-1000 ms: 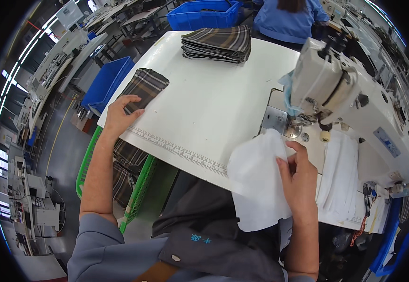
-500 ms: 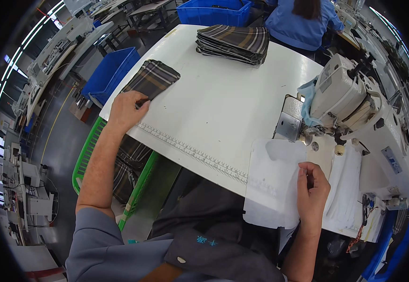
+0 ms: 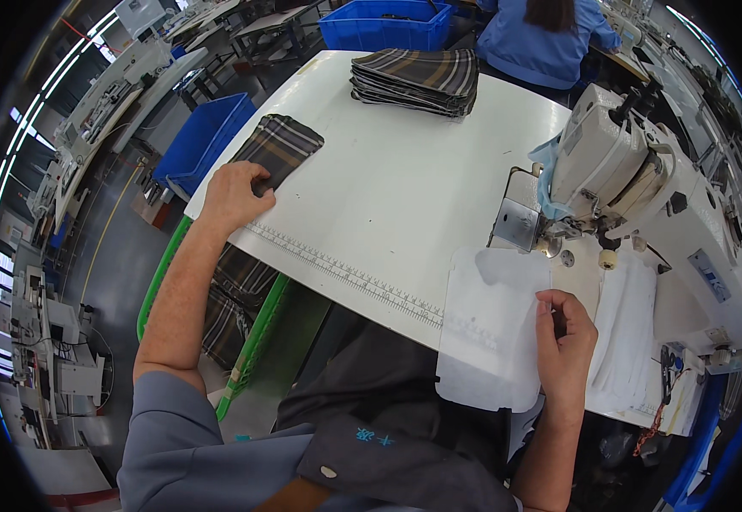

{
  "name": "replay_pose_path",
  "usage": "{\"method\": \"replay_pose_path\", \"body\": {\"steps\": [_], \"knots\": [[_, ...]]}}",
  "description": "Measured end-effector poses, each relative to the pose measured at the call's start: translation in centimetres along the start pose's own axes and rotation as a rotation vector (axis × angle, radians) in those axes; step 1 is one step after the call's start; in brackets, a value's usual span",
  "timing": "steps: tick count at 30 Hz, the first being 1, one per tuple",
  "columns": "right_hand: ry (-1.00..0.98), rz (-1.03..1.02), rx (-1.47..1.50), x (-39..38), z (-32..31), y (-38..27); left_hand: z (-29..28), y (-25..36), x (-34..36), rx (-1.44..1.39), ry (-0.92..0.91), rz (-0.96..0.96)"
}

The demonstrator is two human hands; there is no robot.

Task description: The recorder is using an industrial sewing machine to sew pockets onto plaid fabric pieces, likely for clothing or bags.

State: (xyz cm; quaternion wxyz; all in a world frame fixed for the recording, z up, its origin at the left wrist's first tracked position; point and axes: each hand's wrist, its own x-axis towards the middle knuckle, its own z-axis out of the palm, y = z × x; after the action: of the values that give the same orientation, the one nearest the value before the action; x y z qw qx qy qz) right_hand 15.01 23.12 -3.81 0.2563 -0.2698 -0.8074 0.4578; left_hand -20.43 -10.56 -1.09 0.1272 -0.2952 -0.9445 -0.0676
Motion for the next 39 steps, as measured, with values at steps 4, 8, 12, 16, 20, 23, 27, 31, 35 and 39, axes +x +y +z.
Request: {"method": "replay_pose_path", "body": {"steps": [4, 8, 12, 16, 20, 23, 27, 31, 35, 39], "knots": [[0.000, 0.021, 0.010, 0.1, 0.0, 0.1, -0.7, 0.3, -0.2, 0.035, -0.037, 0.055], [0.002, 0.026, 0.056, 0.0, -0.2, -0.3, -1.1, 0.3, 0.0, -0.012, -0.078, 0.034], [-0.015, 0.026, 0.039, 0.0, -0.2, -0.1, 0.6, -0.7, -0.1, 0.037, 0.044, 0.011], [-0.008, 0.016, 0.050, -0.1, 0.0, -0.1, 0.8, -1.7, -0.1, -0.097, 0.138, -0.005], [-0.020, 0.005, -0.018, 0.0, -0.3, -0.3, -1.4, -1.3, 0.0, -0.107, 0.381, -0.034], [0.011, -0.060, -0.090, -0.2, 0.1, -0.4, -4.6, 5.3, -1.0, 0.031, 0.559, 0.327], [0.018, -0.140, -0.093, -0.5, 0.5, -1.0, -6.2, 16.0, -5.1, -0.295, 0.285, 0.642], [-0.047, -0.062, 0.090, -1.1, 1.1, -1.8, -6.3, 22.8, -8.5, -0.495, 0.001, 0.895], [-0.056, -0.071, 0.068, -1.7, 0.4, -0.9, -3.9, 27.4, -10.3, -0.604, -0.236, 0.948], [-0.024, -0.058, 0.180, -2.2, 0.2, 0.1, -2.8, 29.0, -9.3, -0.967, -0.276, 0.843]]}}
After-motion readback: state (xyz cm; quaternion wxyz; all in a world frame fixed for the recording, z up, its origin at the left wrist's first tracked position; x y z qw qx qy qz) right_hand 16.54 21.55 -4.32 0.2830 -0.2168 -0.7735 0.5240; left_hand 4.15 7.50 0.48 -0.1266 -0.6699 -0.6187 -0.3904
